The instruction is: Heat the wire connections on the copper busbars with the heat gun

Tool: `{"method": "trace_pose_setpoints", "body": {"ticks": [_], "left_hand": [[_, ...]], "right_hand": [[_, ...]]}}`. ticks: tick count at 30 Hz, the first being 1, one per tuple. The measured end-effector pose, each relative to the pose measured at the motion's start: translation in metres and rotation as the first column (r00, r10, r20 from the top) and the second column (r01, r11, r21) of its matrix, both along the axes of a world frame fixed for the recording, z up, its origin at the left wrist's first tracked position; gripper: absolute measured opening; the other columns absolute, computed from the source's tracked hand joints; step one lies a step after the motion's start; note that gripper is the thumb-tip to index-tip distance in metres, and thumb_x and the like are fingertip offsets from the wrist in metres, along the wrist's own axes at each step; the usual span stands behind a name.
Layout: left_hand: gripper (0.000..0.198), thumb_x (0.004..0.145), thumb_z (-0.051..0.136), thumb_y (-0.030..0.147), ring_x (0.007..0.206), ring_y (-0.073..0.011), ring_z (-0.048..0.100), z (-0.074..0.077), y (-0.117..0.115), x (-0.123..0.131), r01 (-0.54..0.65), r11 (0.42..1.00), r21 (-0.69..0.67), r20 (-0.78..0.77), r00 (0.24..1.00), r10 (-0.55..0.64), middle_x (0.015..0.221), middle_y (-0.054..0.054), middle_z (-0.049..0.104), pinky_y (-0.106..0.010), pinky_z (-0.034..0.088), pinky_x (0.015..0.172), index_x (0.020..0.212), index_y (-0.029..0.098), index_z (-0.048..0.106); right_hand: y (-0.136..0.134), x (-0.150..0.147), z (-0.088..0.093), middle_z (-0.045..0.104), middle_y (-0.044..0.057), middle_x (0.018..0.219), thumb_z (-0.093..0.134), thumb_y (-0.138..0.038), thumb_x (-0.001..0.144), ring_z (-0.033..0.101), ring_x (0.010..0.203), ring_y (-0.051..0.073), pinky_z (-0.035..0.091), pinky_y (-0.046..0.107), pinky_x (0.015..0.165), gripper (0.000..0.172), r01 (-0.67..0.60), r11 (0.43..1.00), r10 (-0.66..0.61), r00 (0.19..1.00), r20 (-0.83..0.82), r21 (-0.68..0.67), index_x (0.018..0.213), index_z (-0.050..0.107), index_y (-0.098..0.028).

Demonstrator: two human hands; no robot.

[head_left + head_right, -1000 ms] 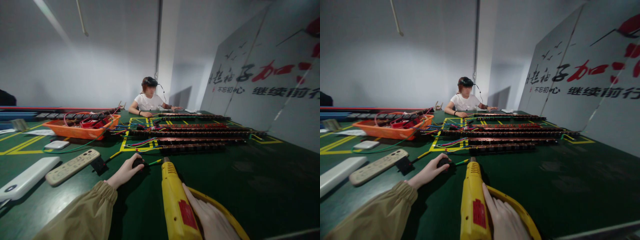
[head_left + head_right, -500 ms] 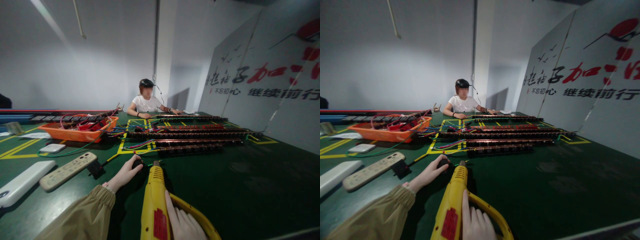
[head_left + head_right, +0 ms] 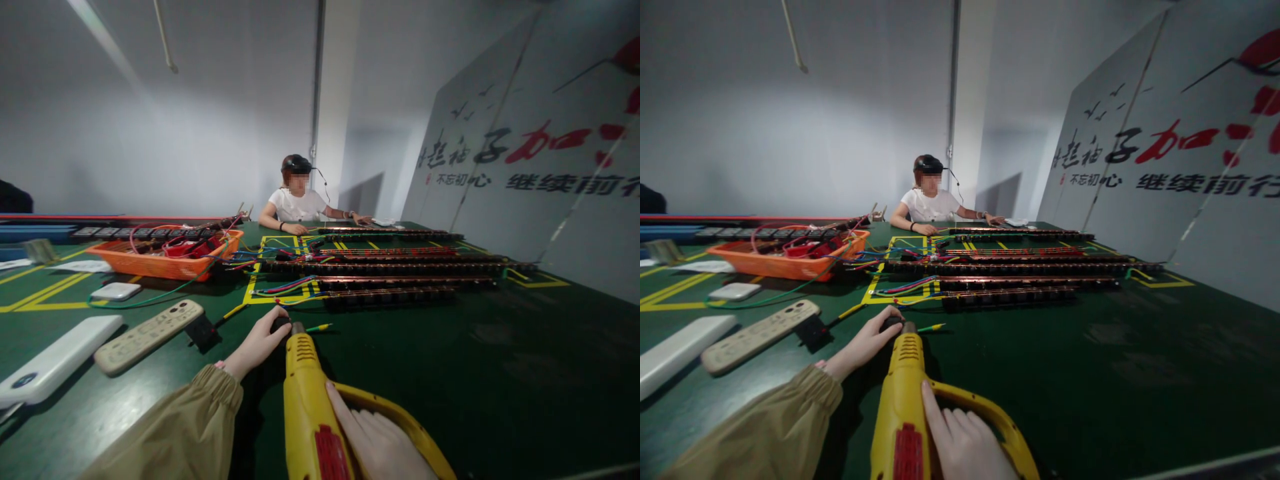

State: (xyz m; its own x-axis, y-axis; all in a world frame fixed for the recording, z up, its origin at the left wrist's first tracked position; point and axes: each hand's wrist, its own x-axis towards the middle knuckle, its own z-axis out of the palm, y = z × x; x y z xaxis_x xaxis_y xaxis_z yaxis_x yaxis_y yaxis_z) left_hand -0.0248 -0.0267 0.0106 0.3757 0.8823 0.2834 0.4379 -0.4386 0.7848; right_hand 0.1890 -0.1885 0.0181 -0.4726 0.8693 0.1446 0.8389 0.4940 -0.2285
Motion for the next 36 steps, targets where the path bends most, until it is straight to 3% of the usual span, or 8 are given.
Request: {"method": "trace_pose_setpoints", "body": {"ticks": [4, 9, 23, 29, 36], "left_hand": [[0.022, 0.082, 0.045, 0.035, 0.086, -0.0161, 0.052, -0.001, 0.0, 0.0, 0.015, 1.0, 0.02, 0.008, 1.0, -0.015, 0.09, -0.003, 0.057, -0.028, 0.042, 0.081, 0.092, 0.018, 0.053], [0.022, 0.082, 0.046, 0.035, 0.086, -0.0161, 0.051, -0.003, 0.003, -0.002, 0.008, 0.999, 0.035, 0.013, 1.0, -0.008, 0.091, -0.003, 0.057, -0.028, 0.043, 0.08, 0.093, 0.017, 0.053], [0.025, 0.085, 0.043, 0.039, 0.086, -0.0162, 0.054, -0.006, 0.005, -0.004, 0.025, 0.996, 0.09, -0.021, 1.0, -0.024, 0.091, -0.004, 0.058, -0.028, 0.043, 0.081, 0.094, 0.018, 0.055], [0.027, 0.087, 0.04, 0.04, 0.091, -0.0161, 0.054, -0.008, 0.008, -0.002, 0.026, 0.995, 0.093, 0.004, 1.0, -0.027, 0.096, -0.004, 0.059, -0.027, 0.042, 0.084, 0.097, 0.019, 0.055], [0.035, 0.091, 0.029, 0.043, 0.082, -0.0151, 0.053, -0.009, 0.01, 0.0, 0.011, 0.999, 0.049, 0.05, 0.999, -0.014, 0.087, -0.003, 0.058, -0.025, 0.042, 0.077, 0.091, 0.018, 0.055]], "right_hand": [[-0.002, 0.014, 0.021, 0.063, 0.011, 0.107, 0.065, -0.047, 0.065, 0.06, 0.093, 0.028, 0.048, 0.039, 0.086, 0.089, 0.037, 0.993, -0.05, 0.992, -0.115, -0.111, 0.14, 0.032, -0.013], [-0.002, 0.03, 0.035, 0.057, 0.012, 0.12, 0.063, -0.054, 0.064, 0.056, 0.106, 0.03, 0.042, 0.044, 0.094, 0.094, 0.063, 0.973, -0.095, 0.986, -0.136, -0.222, 0.142, 0.027, -0.016], [-0.007, 0.057, 0.026, 0.044, 0.009, 0.135, 0.062, -0.064, 0.063, 0.049, 0.117, 0.027, 0.042, 0.038, 0.098, 0.103, 0.146, 0.976, -0.165, 0.98, -0.115, -0.162, 0.144, 0.017, -0.019], [-0.011, 0.052, 0.028, 0.045, 0.009, 0.134, 0.06, -0.059, 0.066, 0.05, 0.116, 0.027, 0.042, 0.039, 0.098, 0.098, 0.197, 0.959, -0.217, 0.973, -0.081, -0.202, 0.144, 0.019, -0.018], [-0.007, 0.031, 0.035, 0.045, 0.014, 0.133, 0.056, -0.057, 0.066, 0.047, 0.118, 0.033, 0.038, 0.046, 0.101, 0.096, 0.21, 0.928, -0.238, 0.97, -0.055, -0.309, 0.143, 0.021, -0.009]]}}
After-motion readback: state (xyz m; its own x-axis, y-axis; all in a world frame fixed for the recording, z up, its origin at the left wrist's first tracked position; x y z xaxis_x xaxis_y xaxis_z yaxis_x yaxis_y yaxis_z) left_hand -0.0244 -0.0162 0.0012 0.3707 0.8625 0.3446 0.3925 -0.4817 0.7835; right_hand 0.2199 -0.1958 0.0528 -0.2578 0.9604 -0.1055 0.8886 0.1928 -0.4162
